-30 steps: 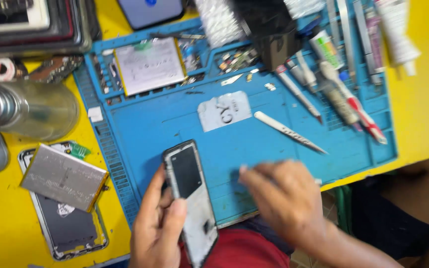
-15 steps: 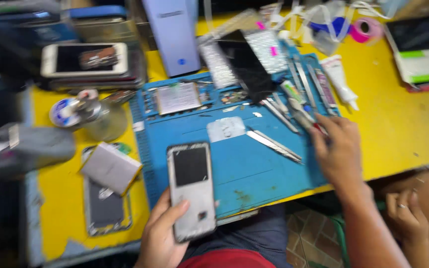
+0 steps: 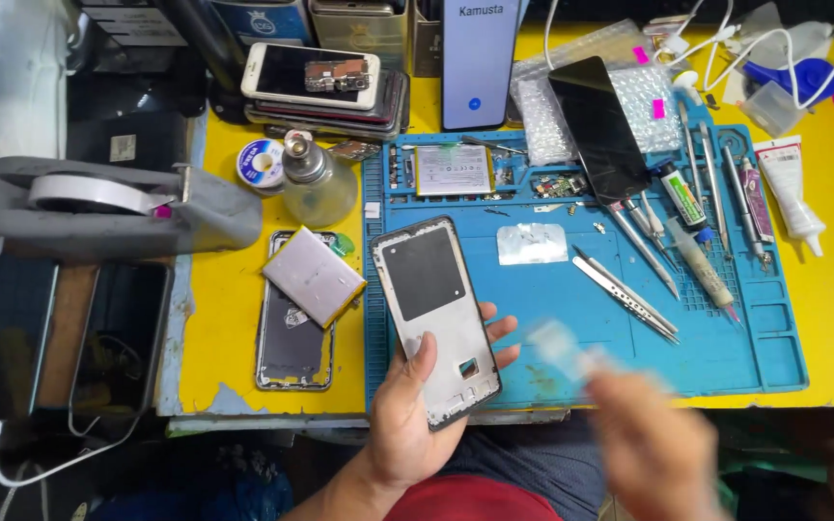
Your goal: Brushing and prying internal components of a disassembled mobile phone on a repair bench.
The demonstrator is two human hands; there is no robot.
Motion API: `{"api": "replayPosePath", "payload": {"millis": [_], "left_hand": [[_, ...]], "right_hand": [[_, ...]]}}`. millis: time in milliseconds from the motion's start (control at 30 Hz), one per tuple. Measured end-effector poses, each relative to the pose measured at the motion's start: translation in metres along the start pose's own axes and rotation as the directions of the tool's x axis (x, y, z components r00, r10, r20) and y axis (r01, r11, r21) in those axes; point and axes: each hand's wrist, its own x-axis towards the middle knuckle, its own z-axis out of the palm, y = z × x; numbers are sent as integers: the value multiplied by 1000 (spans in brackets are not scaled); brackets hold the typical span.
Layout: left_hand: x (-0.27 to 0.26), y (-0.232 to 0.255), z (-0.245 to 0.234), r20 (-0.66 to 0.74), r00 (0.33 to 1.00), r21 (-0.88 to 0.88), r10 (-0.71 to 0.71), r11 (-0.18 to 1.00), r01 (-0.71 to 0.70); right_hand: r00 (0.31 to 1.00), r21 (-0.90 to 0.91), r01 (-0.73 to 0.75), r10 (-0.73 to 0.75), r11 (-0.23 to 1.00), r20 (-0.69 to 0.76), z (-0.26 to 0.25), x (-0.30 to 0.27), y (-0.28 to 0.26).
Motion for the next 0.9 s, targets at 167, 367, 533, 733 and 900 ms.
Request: {"api": "replayPosePath", "payload": {"millis": [167,367,533,733,900], "left_hand": [[0,-5,10,6,998,30,59,998,-59],[3,8,14,-384,882,15,-272,954,300],[4,18,9,-454,778,1,-434,873,488],[-2,21,6,-569,616,-11,-545,754,657],[-20,19,-23,-491,511,-57,-706,611,790]], "right_hand": [[960,300,112,-182,947,215,7,-18,-55],[875,136,268,-300,954,380,1,-42,-13],[840,155,329,-364,931,403,-4,-50,-4],[686,75,-395,240,915,687,-11,-61,-5],[719,309,265,-401,913,568,-23,-38,-9]]}}
